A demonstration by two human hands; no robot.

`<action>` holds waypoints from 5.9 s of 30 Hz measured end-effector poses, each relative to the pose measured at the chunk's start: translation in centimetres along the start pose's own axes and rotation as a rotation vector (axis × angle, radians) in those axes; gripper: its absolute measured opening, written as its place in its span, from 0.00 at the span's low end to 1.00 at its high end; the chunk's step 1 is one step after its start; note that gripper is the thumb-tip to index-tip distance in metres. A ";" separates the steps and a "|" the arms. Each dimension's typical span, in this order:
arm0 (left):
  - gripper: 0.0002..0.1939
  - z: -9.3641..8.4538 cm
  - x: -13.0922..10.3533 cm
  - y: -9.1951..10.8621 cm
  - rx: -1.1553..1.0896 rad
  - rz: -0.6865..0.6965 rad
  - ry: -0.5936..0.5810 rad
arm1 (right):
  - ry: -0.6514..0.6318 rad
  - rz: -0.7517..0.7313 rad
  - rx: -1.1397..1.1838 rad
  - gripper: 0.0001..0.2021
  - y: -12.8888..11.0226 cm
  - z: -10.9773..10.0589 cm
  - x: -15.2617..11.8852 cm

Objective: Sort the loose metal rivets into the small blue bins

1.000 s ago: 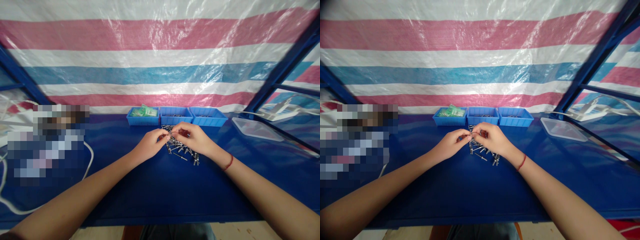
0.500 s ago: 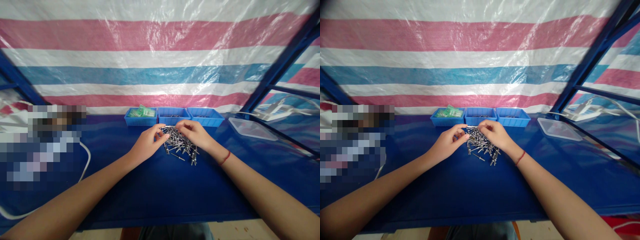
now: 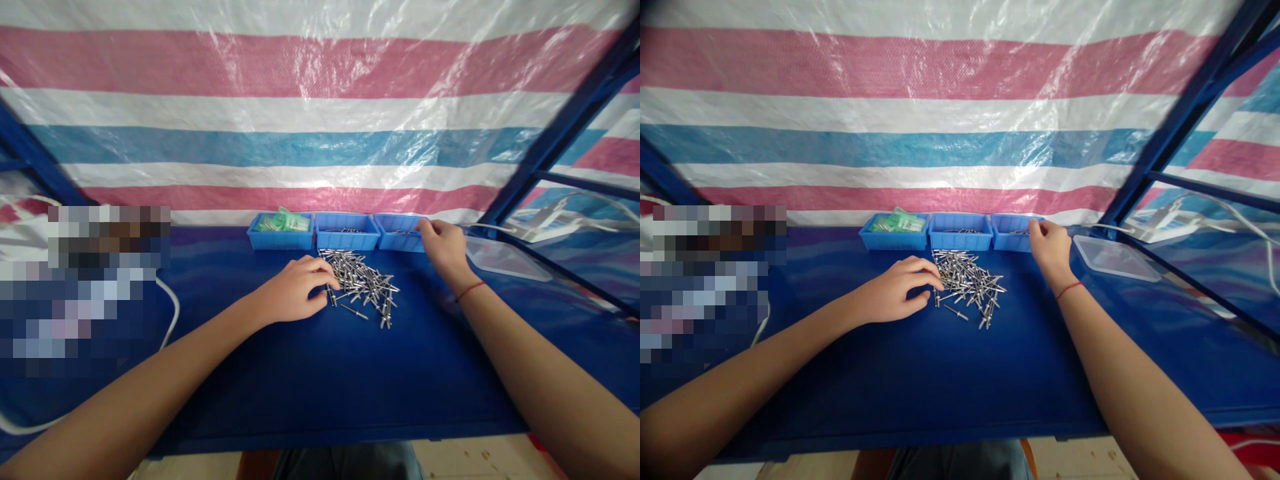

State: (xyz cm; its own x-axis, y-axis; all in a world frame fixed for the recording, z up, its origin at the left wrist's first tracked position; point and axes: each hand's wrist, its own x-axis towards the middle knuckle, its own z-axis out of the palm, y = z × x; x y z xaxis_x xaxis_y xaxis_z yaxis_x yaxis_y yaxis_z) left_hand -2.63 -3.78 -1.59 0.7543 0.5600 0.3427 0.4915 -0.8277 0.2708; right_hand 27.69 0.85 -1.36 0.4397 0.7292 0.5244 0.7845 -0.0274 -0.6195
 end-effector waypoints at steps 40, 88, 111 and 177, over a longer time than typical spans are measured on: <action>0.12 2.4 0.9 -0.7 -0.202 -0.238 0.365 | -0.723 -0.481 0.380 0.09 -7.4 1.4 -6.9; 0.11 1.5 0.7 0.4 -0.142 -0.291 0.462 | -0.322 -0.481 0.382 0.11 -7.4 -0.3 -5.6; 0.07 1.0 0.8 -0.1 -0.136 -0.218 0.248 | -0.372 -0.337 0.395 0.10 -5.3 0.8 -4.0; 0.05 0.7 0.3 -0.5 0.083 -0.333 0.186 | 0.096 -0.092 -0.031 0.15 -0.6 0.2 0.2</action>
State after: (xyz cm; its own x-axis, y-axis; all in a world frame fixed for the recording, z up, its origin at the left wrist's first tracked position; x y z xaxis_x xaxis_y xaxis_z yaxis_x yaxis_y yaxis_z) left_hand -2.34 -3.16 -2.25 0.4596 0.7891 0.4075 0.7352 -0.5954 0.3239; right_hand 27.18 1.16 -1.02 0.4039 0.6605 0.6329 0.8359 0.0145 -0.5487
